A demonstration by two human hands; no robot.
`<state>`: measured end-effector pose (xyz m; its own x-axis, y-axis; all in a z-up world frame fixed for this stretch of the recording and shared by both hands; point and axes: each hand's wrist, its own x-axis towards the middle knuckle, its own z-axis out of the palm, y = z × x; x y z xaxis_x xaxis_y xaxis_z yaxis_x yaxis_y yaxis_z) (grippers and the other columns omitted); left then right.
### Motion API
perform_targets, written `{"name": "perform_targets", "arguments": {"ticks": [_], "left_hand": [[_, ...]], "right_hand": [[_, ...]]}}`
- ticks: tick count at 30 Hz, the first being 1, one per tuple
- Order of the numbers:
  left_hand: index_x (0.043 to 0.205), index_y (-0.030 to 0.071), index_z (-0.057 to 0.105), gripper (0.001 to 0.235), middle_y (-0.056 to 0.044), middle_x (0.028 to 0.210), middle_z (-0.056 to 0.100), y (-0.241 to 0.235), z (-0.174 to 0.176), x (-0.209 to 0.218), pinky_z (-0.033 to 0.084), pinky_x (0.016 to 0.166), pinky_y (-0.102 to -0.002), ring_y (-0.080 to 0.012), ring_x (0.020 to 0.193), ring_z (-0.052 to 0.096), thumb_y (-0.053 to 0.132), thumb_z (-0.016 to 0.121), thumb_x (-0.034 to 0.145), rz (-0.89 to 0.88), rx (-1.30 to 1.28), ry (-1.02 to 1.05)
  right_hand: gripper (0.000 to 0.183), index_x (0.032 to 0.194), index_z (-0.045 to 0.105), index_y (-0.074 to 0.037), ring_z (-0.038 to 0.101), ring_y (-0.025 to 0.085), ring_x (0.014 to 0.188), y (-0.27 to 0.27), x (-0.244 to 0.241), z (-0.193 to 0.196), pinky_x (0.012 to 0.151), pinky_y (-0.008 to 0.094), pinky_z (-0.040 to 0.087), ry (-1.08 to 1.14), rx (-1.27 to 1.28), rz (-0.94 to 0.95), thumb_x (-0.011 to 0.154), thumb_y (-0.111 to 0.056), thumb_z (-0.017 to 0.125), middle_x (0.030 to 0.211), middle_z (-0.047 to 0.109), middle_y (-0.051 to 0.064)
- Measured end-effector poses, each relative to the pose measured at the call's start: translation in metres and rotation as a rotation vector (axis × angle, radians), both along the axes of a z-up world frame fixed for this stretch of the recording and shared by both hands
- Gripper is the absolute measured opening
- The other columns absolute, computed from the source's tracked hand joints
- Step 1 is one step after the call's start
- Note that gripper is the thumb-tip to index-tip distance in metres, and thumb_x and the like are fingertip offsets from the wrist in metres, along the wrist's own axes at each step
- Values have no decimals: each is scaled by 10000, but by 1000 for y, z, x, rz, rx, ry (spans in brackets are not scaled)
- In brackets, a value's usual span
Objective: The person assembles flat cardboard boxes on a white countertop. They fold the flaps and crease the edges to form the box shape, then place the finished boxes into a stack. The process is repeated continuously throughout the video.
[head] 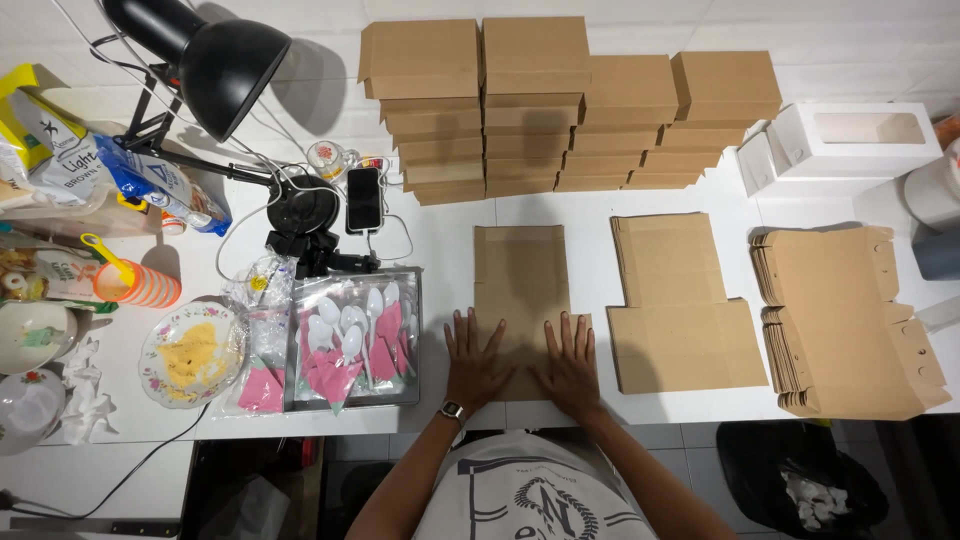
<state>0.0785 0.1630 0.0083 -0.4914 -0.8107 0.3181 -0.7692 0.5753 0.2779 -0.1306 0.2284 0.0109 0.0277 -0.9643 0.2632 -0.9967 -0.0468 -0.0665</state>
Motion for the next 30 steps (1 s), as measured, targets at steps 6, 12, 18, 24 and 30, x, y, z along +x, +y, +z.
{"name": "perform_targets", "arguments": {"ticks": [6, 12, 18, 24, 30], "left_hand": [[1614, 169, 290, 628, -261, 1658, 202, 13, 14, 3, 173, 1181, -649, -472, 1530, 172, 424, 366, 1046, 30, -151, -71], [1622, 210, 263, 776, -237, 1678, 132, 39, -11, 5, 110, 1176, -662, -524, 1522, 55, 512, 525, 957, 123, 4, -57], [1619, 86, 226, 800, -292, 1661, 118, 34, -13, 5, 83, 1202, -626, -500, 1530, 71, 596, 387, 1024, 148, 34, 30], [1593, 46, 277, 653, -273, 1607, 167, 27, -15, 20, 236, 1190, -604, -501, 1479, 213, 313, 494, 1038, 67, -7, 387], [1482, -11, 400, 640, -317, 1432, 413, 17, 9, 27, 343, 1156, -583, -505, 1384, 419, 477, 398, 1068, 417, 580, 599]], "right_hand": [[870, 1587, 315, -73, 230, 454, 1528, 1, 9, 15, 1214, 635, 184, 69, -52, 18, 964, -672, 418, 1654, 247, 268], [1050, 1585, 311, -170, 192, 390, 1555, 34, 17, 9, 1242, 585, 129, 113, -59, 298, 840, -908, 364, 1694, 209, 166], [1343, 1627, 217, -174, 191, 425, 1531, 30, 11, 6, 1202, 641, 152, 29, 25, 347, 633, -1042, 468, 1695, 171, 186], [1304, 1618, 223, -209, 226, 446, 1495, 51, -1, 6, 1171, 680, 197, 172, 179, 396, 637, -899, 733, 1658, 213, 169], [298, 1213, 726, -303, 595, 361, 1246, 44, -30, 39, 1068, 539, 433, -227, 305, 598, 944, -419, 675, 1098, 693, 33]]}}
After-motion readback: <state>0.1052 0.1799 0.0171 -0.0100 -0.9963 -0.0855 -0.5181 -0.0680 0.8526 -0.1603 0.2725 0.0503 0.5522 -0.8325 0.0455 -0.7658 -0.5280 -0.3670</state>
